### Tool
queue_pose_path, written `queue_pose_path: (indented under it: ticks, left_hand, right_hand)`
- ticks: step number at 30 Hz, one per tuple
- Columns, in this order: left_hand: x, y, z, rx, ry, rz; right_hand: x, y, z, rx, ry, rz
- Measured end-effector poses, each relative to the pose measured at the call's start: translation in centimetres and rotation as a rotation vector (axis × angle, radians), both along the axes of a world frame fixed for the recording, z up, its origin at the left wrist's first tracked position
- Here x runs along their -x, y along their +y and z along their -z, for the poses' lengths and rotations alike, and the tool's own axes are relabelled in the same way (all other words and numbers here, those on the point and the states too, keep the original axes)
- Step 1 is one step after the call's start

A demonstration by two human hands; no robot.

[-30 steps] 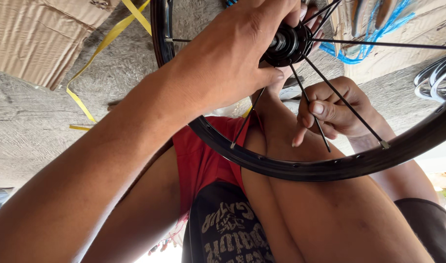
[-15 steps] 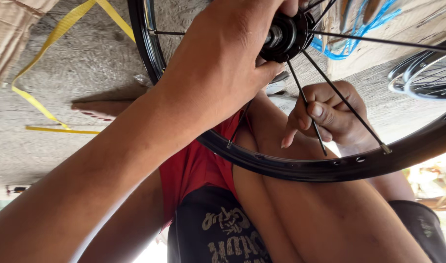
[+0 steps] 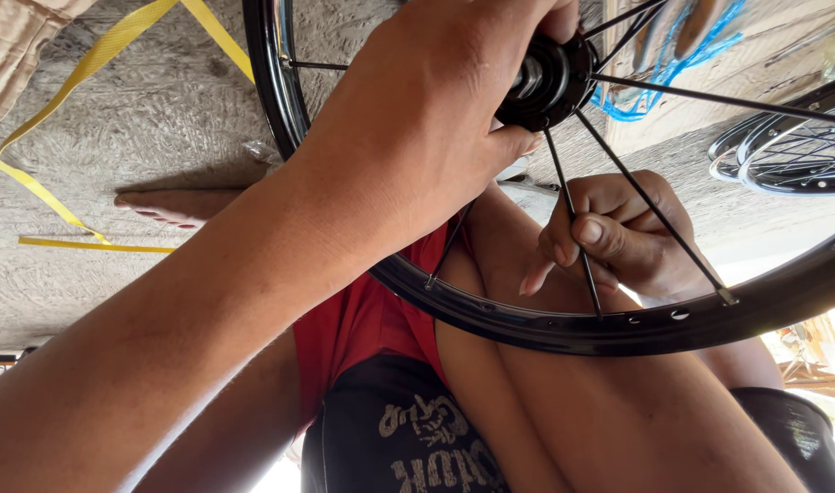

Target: The person sits on the floor and laces a bicycle wheel by inserting spokes into the hub and rim. They use pliers to cut and bend the spoke ends, then thread and tighten the spokes by hand to secure the wheel structure.

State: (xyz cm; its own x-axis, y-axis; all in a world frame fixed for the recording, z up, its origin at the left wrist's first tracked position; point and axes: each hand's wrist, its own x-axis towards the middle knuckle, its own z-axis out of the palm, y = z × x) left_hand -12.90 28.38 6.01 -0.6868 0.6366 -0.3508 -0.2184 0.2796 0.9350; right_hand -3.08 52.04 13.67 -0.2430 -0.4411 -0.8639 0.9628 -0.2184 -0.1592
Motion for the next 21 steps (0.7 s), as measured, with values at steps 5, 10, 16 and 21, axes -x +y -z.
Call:
queue_pose_path:
  ticks: [5, 10, 16, 21]
  left_hand:
    - [-0.6, 0.1, 0.0, 0.024, -0.074, 0.023]
    - [-1.1, 0.3, -0.1, 0.002, 0.023, -0.019]
    - [-2.1, 1.9, 0.0, 0.088, 0.076, -0.016]
    - [-3.2, 2.5, 0.2, 0.155, 0.084, 0.047]
  right_hand:
    - [-0.2, -0.2, 0.1, 0.016, -0.044, 0.040]
    - [0.1, -1.0, 0.6, -0.025, -0.030, 0.019]
    - [-1.3, -1.6, 2.3, 0.018, 0.010, 0.232]
    - [-1.5, -0.8, 1.9, -0.165, 0.066, 0.086]
